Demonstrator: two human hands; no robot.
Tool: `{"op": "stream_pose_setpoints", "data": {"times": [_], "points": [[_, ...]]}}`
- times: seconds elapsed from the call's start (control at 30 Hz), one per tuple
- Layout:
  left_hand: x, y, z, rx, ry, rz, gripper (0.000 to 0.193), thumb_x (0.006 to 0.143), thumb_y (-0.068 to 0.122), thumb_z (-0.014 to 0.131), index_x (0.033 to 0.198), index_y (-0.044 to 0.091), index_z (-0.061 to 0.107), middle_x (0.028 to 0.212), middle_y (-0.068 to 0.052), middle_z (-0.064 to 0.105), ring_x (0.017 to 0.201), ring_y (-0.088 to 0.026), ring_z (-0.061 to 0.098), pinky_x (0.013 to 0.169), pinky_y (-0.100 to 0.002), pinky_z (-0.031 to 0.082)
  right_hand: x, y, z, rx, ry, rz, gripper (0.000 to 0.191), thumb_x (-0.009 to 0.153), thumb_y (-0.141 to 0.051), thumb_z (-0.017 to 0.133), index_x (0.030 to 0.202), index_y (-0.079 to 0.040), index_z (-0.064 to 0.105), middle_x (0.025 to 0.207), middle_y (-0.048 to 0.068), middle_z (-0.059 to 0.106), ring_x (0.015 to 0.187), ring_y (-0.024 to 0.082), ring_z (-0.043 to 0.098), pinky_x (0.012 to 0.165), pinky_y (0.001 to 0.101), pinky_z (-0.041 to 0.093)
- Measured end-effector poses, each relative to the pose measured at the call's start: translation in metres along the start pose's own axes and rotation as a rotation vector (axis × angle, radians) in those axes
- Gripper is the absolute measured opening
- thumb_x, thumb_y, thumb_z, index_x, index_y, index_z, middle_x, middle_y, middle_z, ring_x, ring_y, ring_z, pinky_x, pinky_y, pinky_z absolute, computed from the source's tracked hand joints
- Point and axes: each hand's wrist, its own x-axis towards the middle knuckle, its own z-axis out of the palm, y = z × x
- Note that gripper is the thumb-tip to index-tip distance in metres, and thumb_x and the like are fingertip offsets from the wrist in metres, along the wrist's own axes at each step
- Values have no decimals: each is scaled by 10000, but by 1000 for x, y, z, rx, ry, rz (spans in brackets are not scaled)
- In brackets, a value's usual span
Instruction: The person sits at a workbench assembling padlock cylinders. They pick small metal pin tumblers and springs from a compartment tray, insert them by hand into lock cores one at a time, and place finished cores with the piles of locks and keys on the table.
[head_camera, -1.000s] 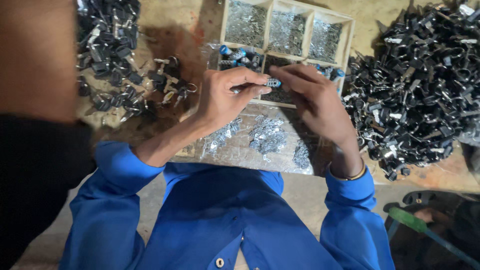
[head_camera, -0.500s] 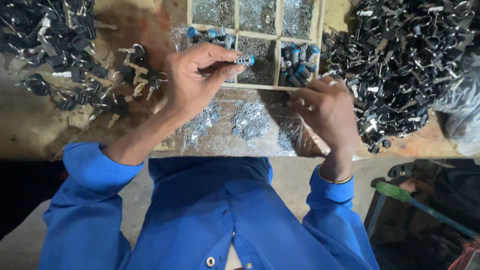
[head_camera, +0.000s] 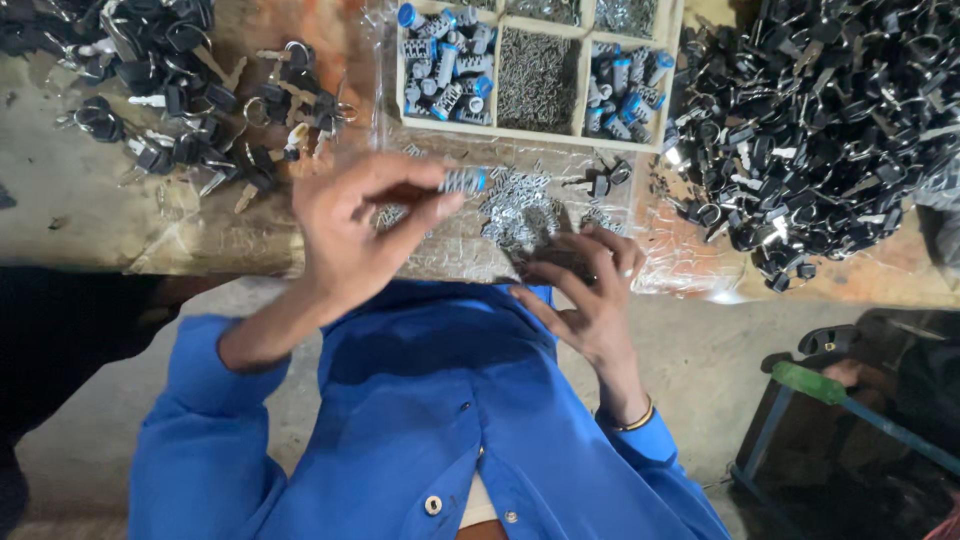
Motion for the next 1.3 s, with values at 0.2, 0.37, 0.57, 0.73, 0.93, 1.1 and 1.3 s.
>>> {"op": "stream_pose_setpoints", "data": {"times": [0.2,0.37,0.57,0.73,0.93,1.1,1.3], "points": [[-67,-4,13,-64,31,-205,197,934,-64,778,1100,-34,676,1135,-158,753,972,-147,757,803,-264,653,-27,1,11,-109,29,-91,269,795,-181,903,1025,-234,773,1170,-45,670,1143,230,569,1001,466,347],[-108,-20,40,79,58,-279,246,883,0,828,1114,4,743,1036,-96,786,700,-55,702,579,-203,536,-34,-5,15,70,32,-5,241,858,-82,885,1041,-140,738,1057,-27,725,989,170,645,936,373,364],[-128,-43,58,187,73,-236,222,855,57,869,1053,35,773,1069,-70,798,659,-43,634,537,-208,456,-26,-26,23,259,46,230,203,886,-17,817,1066,-83,750,1026,30,717,950,186,647,921,324,413],[-136,-51,58,170,72,-228,229,852,54,872,1058,43,773,1078,-68,797,686,-38,652,533,-202,453,-25,-34,25,453,-16,363,183,905,-14,767,1083,-51,740,1058,44,728,904,168,608,858,292,437],[-138,-51,53,190,24,-159,241,862,4,836,1090,21,759,1125,-100,784,829,-122,749,616,-234,538,-23,-42,29,488,-4,450,291,861,-64,803,1130,-52,692,941,5,700,780,138,543,863,308,408],[-137,-48,52,290,5,-62,231,856,-33,807,1079,2,759,1129,-136,771,929,-221,794,752,-294,636,-23,-47,27,180,-6,286,283,812,-110,865,1052,-94,715,919,-20,719,721,145,561,841,356,392],[-131,-50,57,364,-15,118,189,862,-51,818,1032,6,759,1084,-153,769,908,-242,792,740,-306,636,-26,-39,18,219,-55,292,219,821,-126,874,991,-126,736,955,-13,739,790,168,617,812,352,393]]}}
